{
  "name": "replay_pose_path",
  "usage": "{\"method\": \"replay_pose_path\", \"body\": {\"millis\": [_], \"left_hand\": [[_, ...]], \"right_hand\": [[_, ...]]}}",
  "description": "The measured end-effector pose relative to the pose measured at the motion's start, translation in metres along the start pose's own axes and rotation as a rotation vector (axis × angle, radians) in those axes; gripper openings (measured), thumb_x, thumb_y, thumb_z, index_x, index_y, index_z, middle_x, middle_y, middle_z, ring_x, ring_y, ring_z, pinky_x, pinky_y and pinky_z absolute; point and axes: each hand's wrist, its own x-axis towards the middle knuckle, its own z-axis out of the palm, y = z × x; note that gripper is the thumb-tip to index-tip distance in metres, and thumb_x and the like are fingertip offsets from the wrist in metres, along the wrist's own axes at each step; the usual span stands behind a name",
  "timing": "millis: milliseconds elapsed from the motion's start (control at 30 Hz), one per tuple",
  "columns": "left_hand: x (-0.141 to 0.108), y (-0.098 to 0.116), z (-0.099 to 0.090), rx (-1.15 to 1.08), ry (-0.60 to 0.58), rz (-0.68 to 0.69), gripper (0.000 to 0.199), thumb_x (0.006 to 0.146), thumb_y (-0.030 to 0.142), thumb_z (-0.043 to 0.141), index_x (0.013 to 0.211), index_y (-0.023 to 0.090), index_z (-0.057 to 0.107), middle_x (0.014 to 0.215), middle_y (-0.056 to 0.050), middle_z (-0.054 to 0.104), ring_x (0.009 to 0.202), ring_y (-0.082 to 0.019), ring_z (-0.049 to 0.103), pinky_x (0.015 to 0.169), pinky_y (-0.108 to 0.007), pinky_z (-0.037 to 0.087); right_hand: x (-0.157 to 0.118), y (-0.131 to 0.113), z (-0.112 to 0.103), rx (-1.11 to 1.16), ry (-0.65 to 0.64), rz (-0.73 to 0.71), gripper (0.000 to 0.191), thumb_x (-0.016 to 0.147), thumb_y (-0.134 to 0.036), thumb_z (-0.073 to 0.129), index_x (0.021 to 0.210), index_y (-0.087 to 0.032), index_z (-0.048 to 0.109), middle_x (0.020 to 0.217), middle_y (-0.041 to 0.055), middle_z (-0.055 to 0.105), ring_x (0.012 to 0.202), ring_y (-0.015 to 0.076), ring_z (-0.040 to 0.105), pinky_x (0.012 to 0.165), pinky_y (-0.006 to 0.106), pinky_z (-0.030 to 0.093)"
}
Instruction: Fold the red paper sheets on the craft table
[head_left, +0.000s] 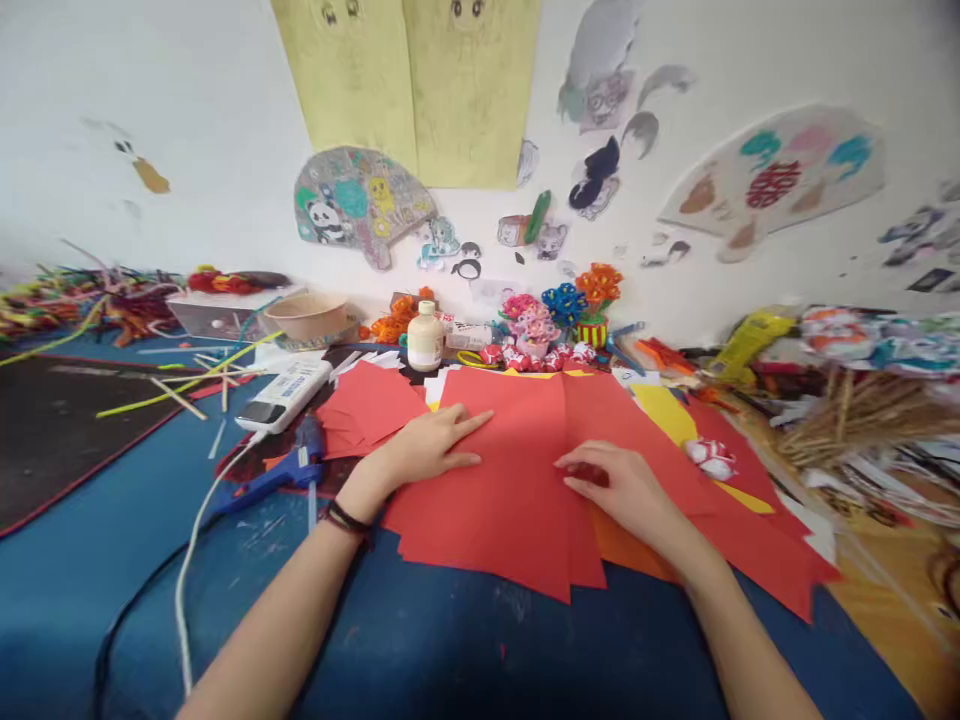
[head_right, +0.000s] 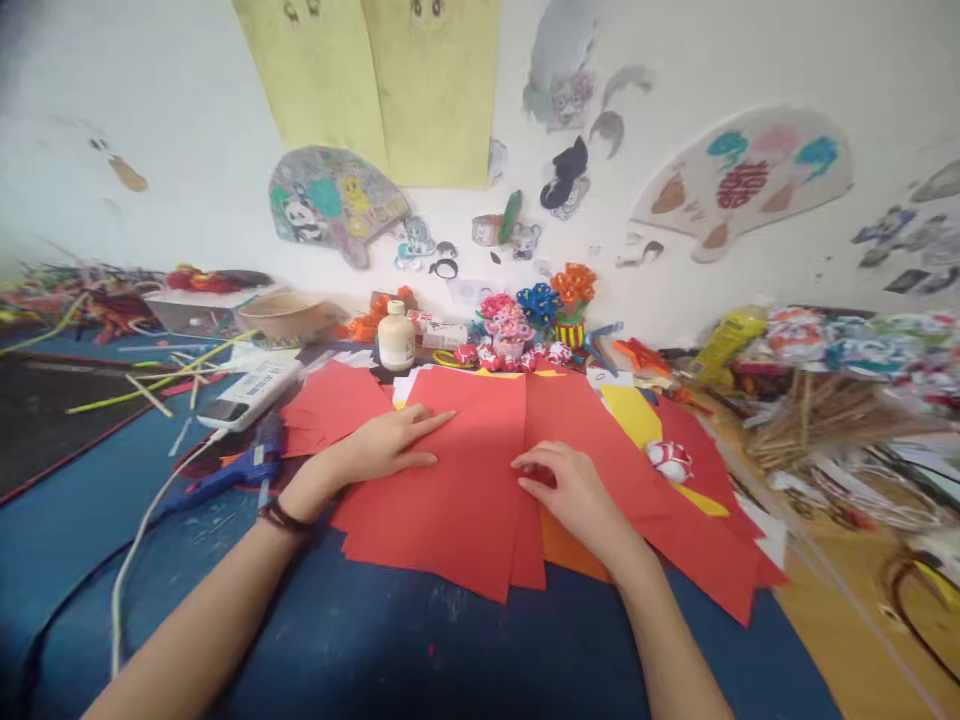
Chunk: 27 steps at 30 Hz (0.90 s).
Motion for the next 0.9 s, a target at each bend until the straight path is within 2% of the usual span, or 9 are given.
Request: {"method": "replay_pose_path", "body": {"millis": [900], "left_hand": [[-0.0003, 0.0004, -0.0002, -0.001, 0.014, -0.003, 0.066, 0.094, 0.055, 0.038, 0.152, 0.028, 0.021, 0.117, -0.009, 0.051, 0.102, -0.022, 0.055, 0.089, -0.032, 0.043]], "right_hand": [[0.0015, -0.0028, 0.0001, -0.005, -0.004, 0.022, 0.016, 0.082, -0.02, 0.06, 0.092, -0.024, 0.072, 0.095, 0.0052, 0.07, 0.087, 0.0207, 0.065, 0.074, 0.032, 0.05]]}}
